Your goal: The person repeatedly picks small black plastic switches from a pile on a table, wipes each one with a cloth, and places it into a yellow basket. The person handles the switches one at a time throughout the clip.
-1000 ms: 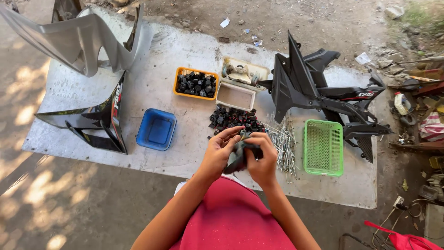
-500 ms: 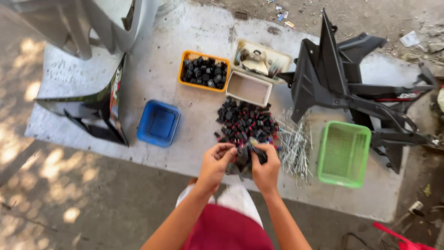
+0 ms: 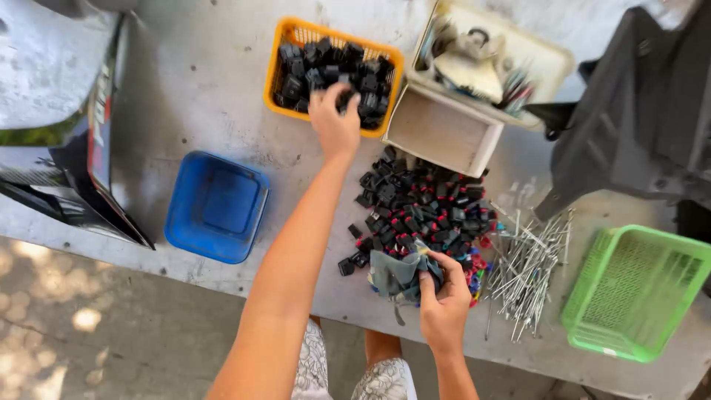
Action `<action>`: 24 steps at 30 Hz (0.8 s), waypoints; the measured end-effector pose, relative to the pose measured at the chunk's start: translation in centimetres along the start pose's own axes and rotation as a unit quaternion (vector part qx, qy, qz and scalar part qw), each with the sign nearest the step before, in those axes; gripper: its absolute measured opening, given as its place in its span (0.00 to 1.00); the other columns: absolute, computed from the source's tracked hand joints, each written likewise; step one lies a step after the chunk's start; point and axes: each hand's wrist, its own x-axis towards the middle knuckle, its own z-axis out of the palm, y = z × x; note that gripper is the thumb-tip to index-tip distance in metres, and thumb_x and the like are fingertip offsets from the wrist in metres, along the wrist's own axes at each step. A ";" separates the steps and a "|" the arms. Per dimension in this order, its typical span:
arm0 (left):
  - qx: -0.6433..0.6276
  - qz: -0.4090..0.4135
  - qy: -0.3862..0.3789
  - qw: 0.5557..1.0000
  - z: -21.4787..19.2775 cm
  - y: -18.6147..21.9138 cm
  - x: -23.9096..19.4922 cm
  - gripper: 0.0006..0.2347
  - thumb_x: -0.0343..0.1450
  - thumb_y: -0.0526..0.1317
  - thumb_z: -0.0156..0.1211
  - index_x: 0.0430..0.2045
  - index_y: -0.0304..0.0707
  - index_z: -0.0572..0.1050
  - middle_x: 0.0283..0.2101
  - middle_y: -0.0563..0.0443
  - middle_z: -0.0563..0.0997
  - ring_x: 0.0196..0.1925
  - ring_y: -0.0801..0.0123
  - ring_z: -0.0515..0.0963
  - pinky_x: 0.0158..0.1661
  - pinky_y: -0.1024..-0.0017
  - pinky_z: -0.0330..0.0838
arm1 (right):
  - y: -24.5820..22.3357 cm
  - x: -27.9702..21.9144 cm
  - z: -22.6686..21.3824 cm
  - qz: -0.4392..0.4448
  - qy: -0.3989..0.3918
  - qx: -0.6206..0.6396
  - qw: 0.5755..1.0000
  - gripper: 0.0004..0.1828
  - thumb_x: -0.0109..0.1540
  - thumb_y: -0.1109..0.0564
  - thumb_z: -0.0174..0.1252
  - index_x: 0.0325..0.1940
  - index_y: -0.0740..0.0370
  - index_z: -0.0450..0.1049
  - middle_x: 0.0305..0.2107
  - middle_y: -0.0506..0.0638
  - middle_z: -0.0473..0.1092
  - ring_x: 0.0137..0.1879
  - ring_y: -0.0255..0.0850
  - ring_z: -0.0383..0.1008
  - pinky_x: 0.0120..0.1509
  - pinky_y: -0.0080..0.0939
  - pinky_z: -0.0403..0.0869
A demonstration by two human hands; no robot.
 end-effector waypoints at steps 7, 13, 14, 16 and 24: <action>0.240 0.266 -0.022 0.933 -2.4 -0.3 -1.1 0.19 0.65 0.38 0.72 0.50 0.49 0.75 0.44 0.49 0.67 0.44 0.58 0.68 0.47 0.62 0.63 | 1.6 0.4 0.8 -0.001 -0.026 -0.022 0.999 0.19 0.63 0.71 0.52 0.58 0.66 0.70 0.47 0.55 0.74 0.48 0.38 0.73 0.53 0.34 0.72; 0.261 0.281 -0.258 0.887 -10.4 -3.7 -14.2 0.19 0.64 0.35 0.64 0.51 0.41 0.72 0.44 0.45 0.70 0.41 0.56 0.69 0.44 0.63 0.64 | 4.3 0.3 -1.1 0.038 -0.039 0.010 0.998 0.22 0.61 0.73 0.48 0.59 0.66 0.69 0.48 0.55 0.73 0.49 0.39 0.72 0.54 0.34 0.72; 0.331 0.301 -0.306 0.841 -11.6 -5.3 -16.8 0.21 0.64 0.36 0.66 0.52 0.43 0.72 0.45 0.48 0.70 0.42 0.59 0.68 0.46 0.66 0.63 | 4.8 0.1 -1.6 0.050 -0.064 0.010 0.997 0.25 0.58 0.75 0.45 0.58 0.66 0.70 0.49 0.54 0.72 0.49 0.39 0.71 0.54 0.33 0.71; 0.356 0.313 -0.321 0.820 -11.7 -9.8 -19.6 0.19 0.67 0.40 0.64 0.54 0.49 0.71 0.46 0.50 0.70 0.43 0.60 0.71 0.44 0.66 0.67 | 5.6 -0.2 -2.3 0.061 -0.075 -0.039 0.995 0.24 0.59 0.74 0.45 0.56 0.63 0.72 0.46 0.56 0.74 0.50 0.40 0.73 0.56 0.42 0.73; 0.363 0.324 -0.361 0.796 -10.0 -11.8 -19.8 0.13 0.61 0.43 0.72 0.35 0.47 0.77 0.47 0.50 0.72 0.43 0.58 0.78 0.43 0.64 0.74 | 6.6 -1.5 -3.6 0.059 -0.096 -0.100 0.989 0.25 0.63 0.75 0.37 0.50 0.58 0.76 0.35 0.60 0.75 0.43 0.49 0.76 0.53 0.55 0.76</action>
